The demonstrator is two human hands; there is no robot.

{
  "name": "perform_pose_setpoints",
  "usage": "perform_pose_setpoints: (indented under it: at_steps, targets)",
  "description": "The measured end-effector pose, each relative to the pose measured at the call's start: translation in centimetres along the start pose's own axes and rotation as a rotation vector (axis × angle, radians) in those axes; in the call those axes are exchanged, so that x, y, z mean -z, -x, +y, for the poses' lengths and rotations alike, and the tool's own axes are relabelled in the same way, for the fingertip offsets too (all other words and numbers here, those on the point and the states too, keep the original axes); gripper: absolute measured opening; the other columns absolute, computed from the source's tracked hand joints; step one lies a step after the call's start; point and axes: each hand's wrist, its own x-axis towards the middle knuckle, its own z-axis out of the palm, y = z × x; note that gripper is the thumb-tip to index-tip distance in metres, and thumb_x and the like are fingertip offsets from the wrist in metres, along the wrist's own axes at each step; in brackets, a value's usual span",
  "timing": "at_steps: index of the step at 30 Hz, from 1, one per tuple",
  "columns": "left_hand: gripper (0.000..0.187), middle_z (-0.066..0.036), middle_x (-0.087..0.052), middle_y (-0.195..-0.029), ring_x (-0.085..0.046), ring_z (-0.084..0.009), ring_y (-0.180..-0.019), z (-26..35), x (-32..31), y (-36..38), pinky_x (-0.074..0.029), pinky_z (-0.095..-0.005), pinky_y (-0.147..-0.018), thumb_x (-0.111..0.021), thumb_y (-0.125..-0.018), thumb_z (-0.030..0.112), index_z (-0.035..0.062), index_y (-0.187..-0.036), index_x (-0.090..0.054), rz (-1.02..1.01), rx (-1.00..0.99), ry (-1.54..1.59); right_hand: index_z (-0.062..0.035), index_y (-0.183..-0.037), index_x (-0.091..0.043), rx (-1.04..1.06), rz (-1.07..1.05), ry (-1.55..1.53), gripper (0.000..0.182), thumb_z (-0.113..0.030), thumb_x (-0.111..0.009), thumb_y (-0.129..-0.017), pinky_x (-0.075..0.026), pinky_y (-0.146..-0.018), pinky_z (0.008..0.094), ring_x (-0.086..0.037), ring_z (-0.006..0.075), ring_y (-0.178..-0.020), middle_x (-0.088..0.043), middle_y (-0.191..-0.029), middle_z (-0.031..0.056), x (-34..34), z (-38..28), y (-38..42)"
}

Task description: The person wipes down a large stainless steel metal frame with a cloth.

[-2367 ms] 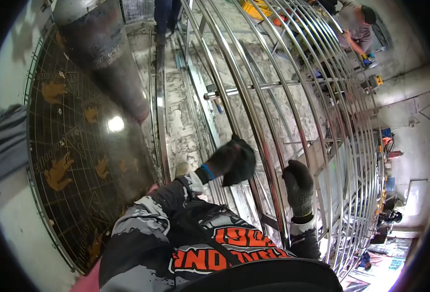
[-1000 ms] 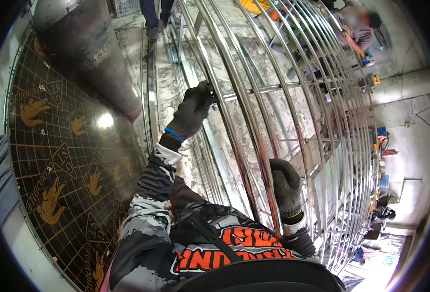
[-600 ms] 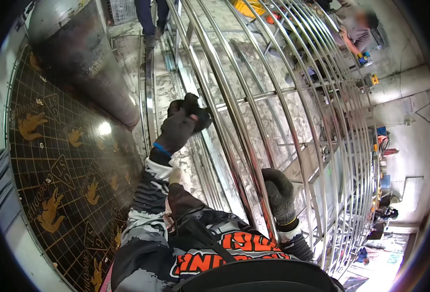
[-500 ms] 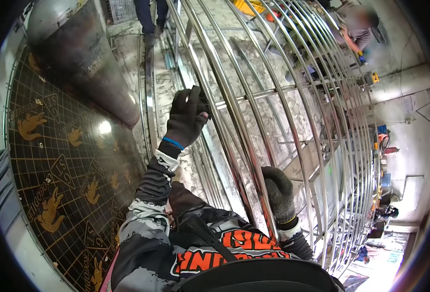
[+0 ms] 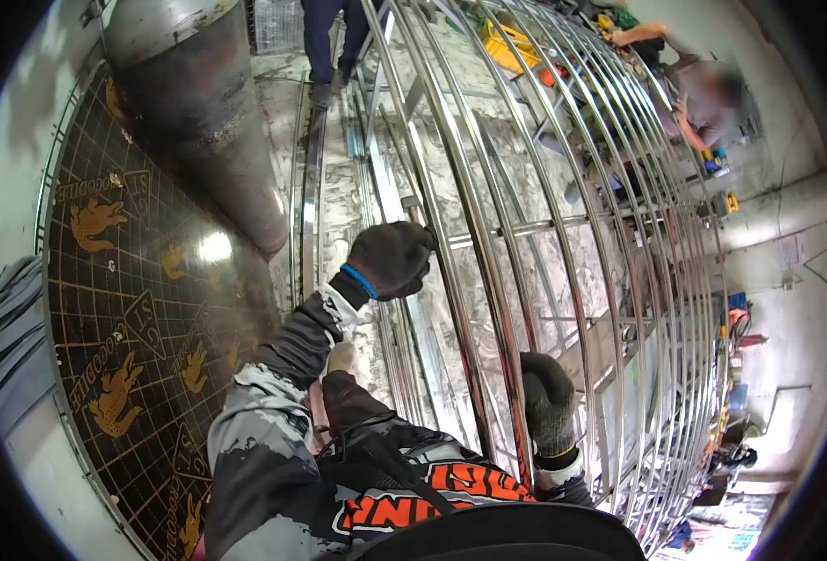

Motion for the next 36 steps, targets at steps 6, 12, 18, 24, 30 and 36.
perform_pose_setpoints:
  at_steps: [6,12,18,24,30,36]
  targets:
    - [0.034,-0.017,-0.071,-0.089,-0.070,-0.0268,-0.074,-4.2,-2.6,-3.5,-0.057,-0.0363,-0.071,-0.048,-0.106,0.030,0.0000,-0.119,-0.060,0.141,0.433,0.481,0.0053,-0.134,-0.054,-0.078,-0.031,-0.150,0.043,-0.017,-0.059,-0.097,-0.053,-0.088,0.0371,-0.067,0.0241,-0.098,-0.067,-0.109,0.0164,-1.0,-1.3,1.4]
    - [0.068,-0.040,-0.061,-0.123,-0.061,-0.0538,-0.111,-0.9,-1.4,-11.3,-0.051,-0.0556,-0.092,-0.032,-0.106,0.051,-0.0030,-0.146,-0.038,0.240,0.818,0.520,0.0039,-0.149,-0.040,-0.173,-0.224,-0.201,0.076,-0.045,-0.065,-0.097,-0.053,-0.087,0.0372,-0.063,0.0205,-0.094,-0.064,-0.108,0.0140,-1.5,-2.9,-1.4]
    - [0.042,-0.019,-0.066,-0.081,-0.064,-0.0415,-0.083,-16.7,-6.9,-20.8,-0.049,-0.0506,-0.071,-0.031,-0.110,0.035,0.0030,-0.107,-0.059,0.432,0.452,0.345,0.0064,-0.151,-0.034,-0.183,-0.308,-0.012,0.079,-0.043,-0.064,-0.098,-0.052,-0.089,0.0384,-0.063,0.0260,-0.097,-0.062,-0.114,0.0196,-1.4,-4.1,-3.9]
    - [0.042,-0.023,-0.064,-0.118,-0.061,-0.0392,-0.114,-4.9,-7.5,-8.9,-0.049,-0.0429,-0.095,-0.038,-0.110,0.030,0.0014,-0.137,-0.050,0.386,0.568,0.772,0.0074,-0.151,-0.032,-0.165,-0.279,0.193,0.070,-0.031,-0.060,-0.100,-0.043,-0.108,0.0442,-0.055,0.0411,-0.128,-0.055,-0.136,0.0304,-2.7,-5.5,-6.4]
    - [0.054,-0.029,-0.067,-0.107,-0.063,-0.0480,-0.102,-13.4,-2.6,-20.5,-0.051,-0.0498,-0.088,-0.033,-0.107,0.043,-0.0005,-0.125,-0.059,0.528,0.583,0.595,0.0089,-0.148,-0.036,-0.082,-0.236,0.284,0.060,-0.023,-0.057,-0.102,-0.044,-0.107,0.0442,-0.056,0.0431,-0.130,-0.057,-0.136,0.0327,-3.6,-6.5,-8.3]
    - [0.055,-0.008,-0.066,-0.078,-0.063,-0.0220,-0.072,-19.4,-3.0,-25.7,-0.048,-0.0399,-0.066,-0.032,-0.108,0.048,0.0058,-0.092,-0.064,0.481,0.645,1.113,0.0030,-0.148,-0.040,-0.018,-0.204,0.388,0.056,-0.018,-0.057,-0.099,-0.053,-0.091,0.0486,-0.063,0.0505,-0.112,-0.061,-0.127,0.0337,-3.8,-6.6,-9.1]
